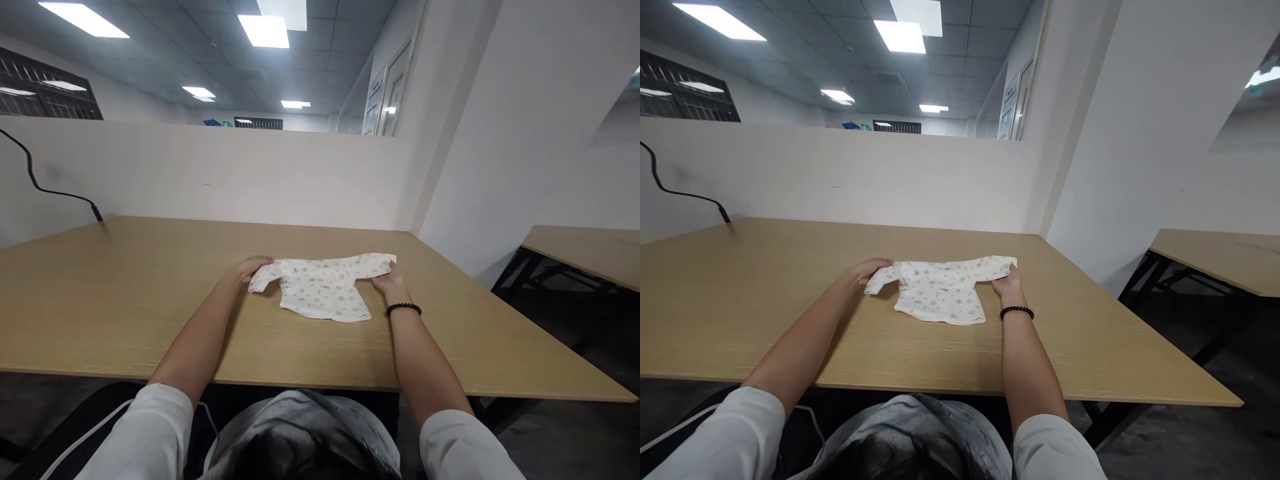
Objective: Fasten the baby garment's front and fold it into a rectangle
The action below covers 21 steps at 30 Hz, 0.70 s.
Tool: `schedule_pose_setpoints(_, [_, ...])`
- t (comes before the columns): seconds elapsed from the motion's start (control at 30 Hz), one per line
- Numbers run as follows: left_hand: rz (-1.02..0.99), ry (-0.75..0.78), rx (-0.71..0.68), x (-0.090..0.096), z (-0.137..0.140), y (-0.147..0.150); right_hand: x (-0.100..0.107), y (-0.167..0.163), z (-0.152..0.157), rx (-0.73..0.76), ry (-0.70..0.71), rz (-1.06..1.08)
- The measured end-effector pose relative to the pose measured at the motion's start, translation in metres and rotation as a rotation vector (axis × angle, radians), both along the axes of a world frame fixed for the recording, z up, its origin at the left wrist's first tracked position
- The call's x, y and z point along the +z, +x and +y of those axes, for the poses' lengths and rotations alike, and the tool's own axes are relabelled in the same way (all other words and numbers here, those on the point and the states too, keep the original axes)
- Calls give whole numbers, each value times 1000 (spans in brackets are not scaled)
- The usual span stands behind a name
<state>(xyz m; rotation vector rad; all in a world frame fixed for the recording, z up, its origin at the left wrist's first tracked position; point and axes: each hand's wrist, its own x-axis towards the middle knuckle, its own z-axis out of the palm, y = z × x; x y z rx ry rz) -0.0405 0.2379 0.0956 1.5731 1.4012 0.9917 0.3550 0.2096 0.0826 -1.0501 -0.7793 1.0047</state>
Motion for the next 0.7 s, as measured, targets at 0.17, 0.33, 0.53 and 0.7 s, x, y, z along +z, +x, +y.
schedule_pose_setpoints(0.17, [80,27,190,-17,12,-10,-7,3,5,-116,-111,-166])
schedule_pose_setpoints(0.33, [613,486,102,-14,9,8,4,-15,-2,-532,-136,-529])
schedule_pose_setpoints(0.53, [925,239,-447,-23,-4,25,39,-67,-29,446,185,-991])
schedule_pose_setpoints(0.7, [991,153,-437,-32,-4,21,39,-108,-45,1330,144,-1284])
